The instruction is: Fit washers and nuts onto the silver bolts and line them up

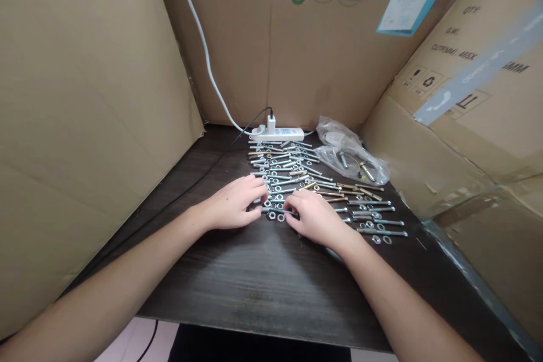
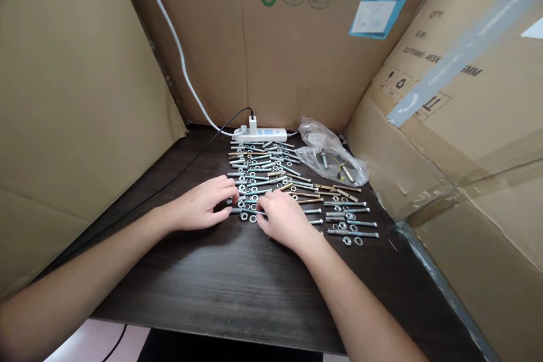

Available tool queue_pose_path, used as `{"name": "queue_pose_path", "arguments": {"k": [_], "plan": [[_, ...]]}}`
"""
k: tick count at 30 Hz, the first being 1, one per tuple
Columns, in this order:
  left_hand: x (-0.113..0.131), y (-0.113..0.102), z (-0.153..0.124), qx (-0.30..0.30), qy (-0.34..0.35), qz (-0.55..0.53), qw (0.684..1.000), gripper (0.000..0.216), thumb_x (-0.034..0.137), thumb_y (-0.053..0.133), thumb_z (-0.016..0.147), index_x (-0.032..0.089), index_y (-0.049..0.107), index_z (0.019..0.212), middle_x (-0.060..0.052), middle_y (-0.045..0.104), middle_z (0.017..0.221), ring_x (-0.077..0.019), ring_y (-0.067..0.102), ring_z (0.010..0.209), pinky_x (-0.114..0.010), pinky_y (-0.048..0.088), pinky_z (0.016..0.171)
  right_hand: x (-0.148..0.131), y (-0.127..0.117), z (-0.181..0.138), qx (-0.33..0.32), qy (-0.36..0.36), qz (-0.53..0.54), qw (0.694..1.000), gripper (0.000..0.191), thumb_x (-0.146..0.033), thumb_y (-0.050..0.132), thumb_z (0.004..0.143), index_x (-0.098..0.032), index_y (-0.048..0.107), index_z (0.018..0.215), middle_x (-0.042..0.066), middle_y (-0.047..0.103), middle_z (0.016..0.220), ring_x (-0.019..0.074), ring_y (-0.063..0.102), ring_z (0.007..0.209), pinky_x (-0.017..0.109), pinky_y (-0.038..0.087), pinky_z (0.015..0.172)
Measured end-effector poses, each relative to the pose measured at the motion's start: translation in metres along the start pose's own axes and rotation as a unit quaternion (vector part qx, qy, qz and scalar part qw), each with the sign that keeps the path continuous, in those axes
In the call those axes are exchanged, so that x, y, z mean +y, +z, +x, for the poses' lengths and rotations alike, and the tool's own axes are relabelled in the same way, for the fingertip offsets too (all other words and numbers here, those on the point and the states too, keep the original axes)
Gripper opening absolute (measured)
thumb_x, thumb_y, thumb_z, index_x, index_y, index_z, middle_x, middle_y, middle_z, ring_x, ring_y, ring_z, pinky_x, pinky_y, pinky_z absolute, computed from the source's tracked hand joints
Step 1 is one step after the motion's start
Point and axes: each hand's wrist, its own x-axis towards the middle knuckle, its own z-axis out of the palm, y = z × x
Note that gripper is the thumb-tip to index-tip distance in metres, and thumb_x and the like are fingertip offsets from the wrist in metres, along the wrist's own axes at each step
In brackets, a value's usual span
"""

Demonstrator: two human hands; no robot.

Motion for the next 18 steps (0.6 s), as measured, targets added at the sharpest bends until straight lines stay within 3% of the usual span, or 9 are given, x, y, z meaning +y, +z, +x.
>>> {"name": "queue_pose_path", "arguments": {"k": [7,11,18], "plan": [[-0.003,0.008,-0.006,-0.049,-0.009,0.052,0.997,0.006,0.023,0.055,0.081,0.018,0.054,0.08,-0.003,0.055,0.084,-0.019,0.047,0.081,-0.03,0.038,0.071,0.002,0.002,0.0,0.012,-0.01,0.015,1.0,0.005,-0.02,0.058,0.082,-0.019,0.063,0.083,0.005,0.062,0.084,0.0191,0.056,0.084,0.032,0.044,0.079],[0.001,0.011,-0.005,-0.029,0.014,0.065,0.997,0.008,0.023,0.052,0.085,0.017,0.054,0.08,-0.004,0.055,0.087,-0.0187,0.048,0.082,-0.031,0.038,0.072,0.002,0.0,0.001,0.033,-0.03,0.029,0.999,0.003,-0.018,0.058,0.082,-0.019,0.061,0.082,0.004,0.06,0.083,0.0181,0.055,0.083,0.03,0.044,0.078],[0.006,0.001,0.001,0.049,0.011,0.038,0.998,0.013,0.025,0.045,0.089,0.017,0.054,0.084,-0.004,0.054,0.086,-0.0181,0.048,0.081,-0.03,0.038,0.071,0.0,-0.002,0.0,0.126,-0.023,0.065,0.99,0.006,-0.02,0.053,0.085,-0.021,0.059,0.088,0.003,0.063,0.089,0.0177,0.058,0.084,0.029,0.045,0.076]]}}
